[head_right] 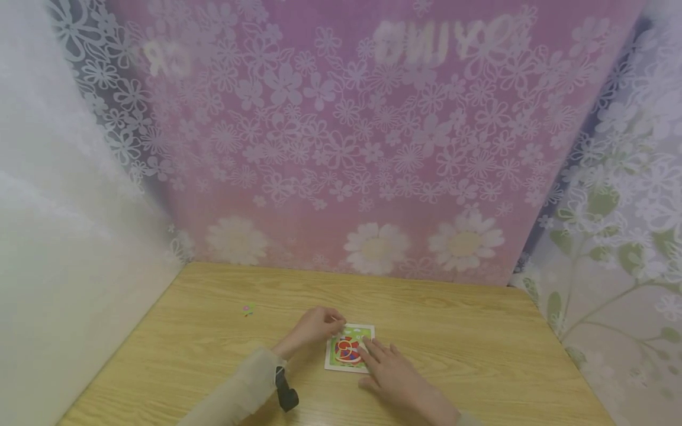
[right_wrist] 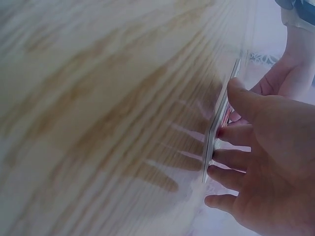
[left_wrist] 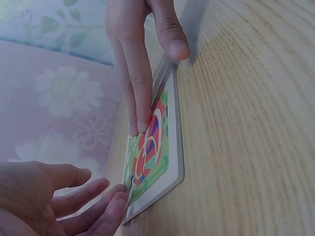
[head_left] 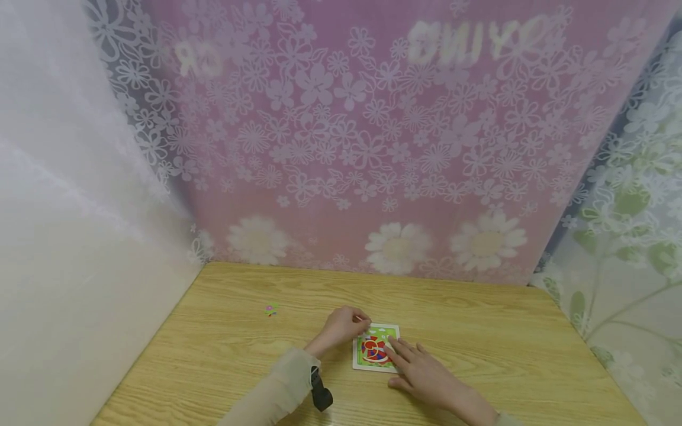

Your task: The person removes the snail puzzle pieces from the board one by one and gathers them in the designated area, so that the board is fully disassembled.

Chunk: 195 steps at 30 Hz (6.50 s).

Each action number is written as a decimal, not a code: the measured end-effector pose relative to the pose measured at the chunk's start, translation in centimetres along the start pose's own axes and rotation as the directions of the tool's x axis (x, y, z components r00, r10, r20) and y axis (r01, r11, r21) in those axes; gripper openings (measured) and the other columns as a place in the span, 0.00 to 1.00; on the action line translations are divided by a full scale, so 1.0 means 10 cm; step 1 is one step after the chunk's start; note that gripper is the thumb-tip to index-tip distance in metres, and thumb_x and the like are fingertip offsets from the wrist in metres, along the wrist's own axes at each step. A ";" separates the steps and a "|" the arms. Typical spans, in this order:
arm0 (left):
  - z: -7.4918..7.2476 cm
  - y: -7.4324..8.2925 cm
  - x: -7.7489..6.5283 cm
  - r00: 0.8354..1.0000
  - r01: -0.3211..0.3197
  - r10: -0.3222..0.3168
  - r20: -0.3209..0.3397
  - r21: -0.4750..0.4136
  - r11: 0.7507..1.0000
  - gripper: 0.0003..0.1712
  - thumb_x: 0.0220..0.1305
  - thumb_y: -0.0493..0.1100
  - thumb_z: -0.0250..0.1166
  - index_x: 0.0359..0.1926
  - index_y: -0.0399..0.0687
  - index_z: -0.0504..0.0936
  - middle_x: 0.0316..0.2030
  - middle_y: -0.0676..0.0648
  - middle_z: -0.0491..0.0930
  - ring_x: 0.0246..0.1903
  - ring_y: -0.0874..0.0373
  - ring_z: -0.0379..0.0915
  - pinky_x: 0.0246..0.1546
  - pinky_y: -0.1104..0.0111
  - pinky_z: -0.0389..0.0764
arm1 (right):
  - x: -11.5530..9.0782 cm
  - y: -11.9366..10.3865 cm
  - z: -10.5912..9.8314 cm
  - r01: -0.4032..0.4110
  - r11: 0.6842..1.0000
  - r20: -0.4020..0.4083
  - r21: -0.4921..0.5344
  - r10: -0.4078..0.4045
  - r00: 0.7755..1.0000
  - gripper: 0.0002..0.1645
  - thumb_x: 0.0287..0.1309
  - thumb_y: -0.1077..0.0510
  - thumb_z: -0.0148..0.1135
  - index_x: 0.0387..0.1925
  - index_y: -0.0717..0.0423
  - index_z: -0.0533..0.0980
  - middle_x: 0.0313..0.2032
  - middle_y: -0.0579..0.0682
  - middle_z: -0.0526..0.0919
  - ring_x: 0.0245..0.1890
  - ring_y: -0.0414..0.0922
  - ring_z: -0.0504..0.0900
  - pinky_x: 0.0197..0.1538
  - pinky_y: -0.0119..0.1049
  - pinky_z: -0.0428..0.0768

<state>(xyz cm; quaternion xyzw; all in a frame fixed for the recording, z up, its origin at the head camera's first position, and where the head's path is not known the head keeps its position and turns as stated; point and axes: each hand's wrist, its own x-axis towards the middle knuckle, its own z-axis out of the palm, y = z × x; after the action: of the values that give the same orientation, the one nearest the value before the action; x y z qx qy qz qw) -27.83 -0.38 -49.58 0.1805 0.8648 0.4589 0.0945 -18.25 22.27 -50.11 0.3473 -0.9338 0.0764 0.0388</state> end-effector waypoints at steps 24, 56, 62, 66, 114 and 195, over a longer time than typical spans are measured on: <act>0.05 0.04 0.03 1.000 0.002 -0.005 0.026 0.138 0.991 0.13 0.72 0.46 0.63 0.47 0.44 0.90 0.44 0.47 0.88 0.41 0.55 0.82 0.39 0.62 0.81 | 0.02 -0.03 -0.04 0.005 1.000 0.037 -0.015 -0.004 0.999 0.39 0.71 0.40 0.57 0.68 0.67 0.70 0.69 0.67 0.68 0.65 0.65 0.73 0.59 0.66 0.74; 0.09 -0.06 0.11 0.997 -0.073 0.073 -0.013 0.029 0.997 0.07 0.70 0.40 0.66 0.39 0.43 0.89 0.31 0.47 0.87 0.27 0.58 0.84 0.28 0.71 0.81 | 0.01 -0.03 -0.05 0.002 0.999 0.047 -0.036 0.000 0.999 0.39 0.71 0.40 0.56 0.69 0.66 0.70 0.70 0.66 0.69 0.65 0.64 0.73 0.60 0.65 0.74; 0.09 -0.06 0.11 0.999 -0.036 0.036 0.000 -0.062 0.997 0.06 0.69 0.37 0.67 0.39 0.39 0.89 0.29 0.44 0.86 0.27 0.53 0.85 0.26 0.68 0.84 | 0.01 -0.04 -0.06 0.005 0.999 0.042 -0.040 -0.003 0.999 0.38 0.71 0.41 0.57 0.68 0.66 0.70 0.69 0.66 0.69 0.65 0.64 0.73 0.59 0.65 0.74; 0.10 -0.10 0.12 1.000 -0.020 0.021 0.005 -0.105 0.994 0.05 0.67 0.36 0.68 0.37 0.38 0.89 0.27 0.45 0.86 0.26 0.54 0.85 0.27 0.68 0.85 | 0.01 -0.04 -0.07 -0.004 1.000 0.060 -0.024 0.005 0.998 0.39 0.71 0.40 0.56 0.69 0.66 0.70 0.70 0.66 0.67 0.66 0.64 0.72 0.60 0.66 0.73; -0.44 -0.52 -0.08 0.995 -0.027 0.020 -0.099 -0.069 0.997 0.06 0.66 0.39 0.69 0.41 0.42 0.88 0.33 0.48 0.87 0.31 0.57 0.84 0.31 0.69 0.84 | 0.00 -0.03 -0.06 -0.016 0.999 0.044 0.029 0.015 0.999 0.38 0.74 0.41 0.53 0.70 0.67 0.68 0.71 0.67 0.66 0.68 0.65 0.69 0.64 0.66 0.70; -1.13 -0.78 -0.16 0.961 0.004 0.052 -0.271 0.205 0.979 0.08 0.70 0.40 0.66 0.43 0.41 0.88 0.37 0.47 0.87 0.38 0.51 0.83 0.40 0.58 0.84 | -0.01 -0.01 -0.09 -0.019 0.999 0.060 0.042 0.016 0.998 0.39 0.73 0.40 0.53 0.70 0.65 0.68 0.71 0.66 0.66 0.68 0.64 0.70 0.64 0.67 0.68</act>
<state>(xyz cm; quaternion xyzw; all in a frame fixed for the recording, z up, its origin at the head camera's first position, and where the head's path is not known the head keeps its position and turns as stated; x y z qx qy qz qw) -31.90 -13.62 -49.68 0.1342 0.9097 0.3897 -0.0510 -18.07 22.39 -49.26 0.3419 -0.9358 0.0863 0.0029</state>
